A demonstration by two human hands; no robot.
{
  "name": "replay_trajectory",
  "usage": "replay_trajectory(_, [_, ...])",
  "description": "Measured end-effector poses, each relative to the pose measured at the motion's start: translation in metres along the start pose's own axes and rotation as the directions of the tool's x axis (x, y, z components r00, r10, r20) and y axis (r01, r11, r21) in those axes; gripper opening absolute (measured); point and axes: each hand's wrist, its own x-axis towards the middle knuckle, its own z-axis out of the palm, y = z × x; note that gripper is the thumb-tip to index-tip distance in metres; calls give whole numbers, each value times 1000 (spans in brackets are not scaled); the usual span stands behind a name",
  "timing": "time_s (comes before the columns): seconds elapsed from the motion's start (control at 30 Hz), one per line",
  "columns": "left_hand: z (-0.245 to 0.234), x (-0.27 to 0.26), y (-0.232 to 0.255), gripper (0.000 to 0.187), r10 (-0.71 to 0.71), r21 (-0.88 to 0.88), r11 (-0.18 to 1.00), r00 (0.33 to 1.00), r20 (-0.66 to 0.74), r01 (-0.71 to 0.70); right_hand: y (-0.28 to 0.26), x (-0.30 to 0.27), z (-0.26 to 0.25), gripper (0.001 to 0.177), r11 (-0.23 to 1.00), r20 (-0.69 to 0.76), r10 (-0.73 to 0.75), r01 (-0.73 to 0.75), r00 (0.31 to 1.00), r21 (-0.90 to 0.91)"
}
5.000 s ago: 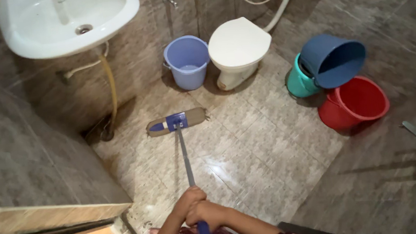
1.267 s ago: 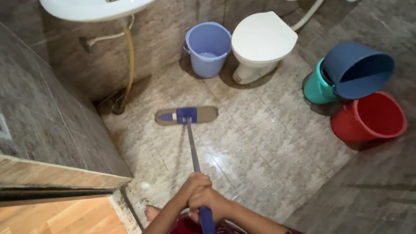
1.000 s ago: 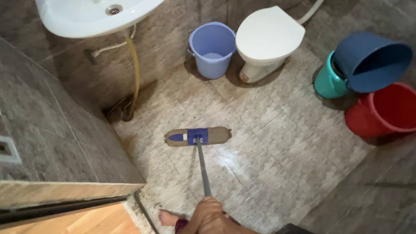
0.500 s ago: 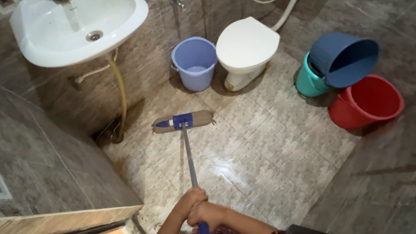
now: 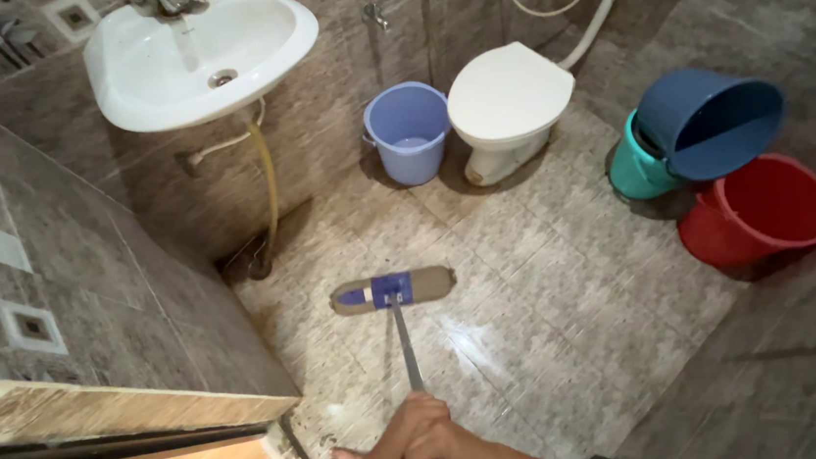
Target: The person cleans the bathroom floor using a mop, moving it back and forth across the tiles between the toilet and the door.
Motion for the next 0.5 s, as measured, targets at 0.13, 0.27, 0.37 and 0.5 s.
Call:
replay_trajectory(0.13, [7,-21,35,17,167,-136,972,971,-170,-191,-5,-4,2,30,996,77,-65,60,995,69])
replay_trajectory(0.27, [11,-20,2,16,162,-95,979,975,-155,-178,11,1,7,38,991,57,-134,133,989,19])
replay_trajectory(0.37, [10,-17,-34,16,164,-47,984,980,-109,-170,30,5,7,32,990,90,-138,138,986,5])
replay_trajectory(0.5, [12,-14,-82,16,114,47,992,993,-6,-114,55,-4,6,35,999,51,-46,46,998,-10])
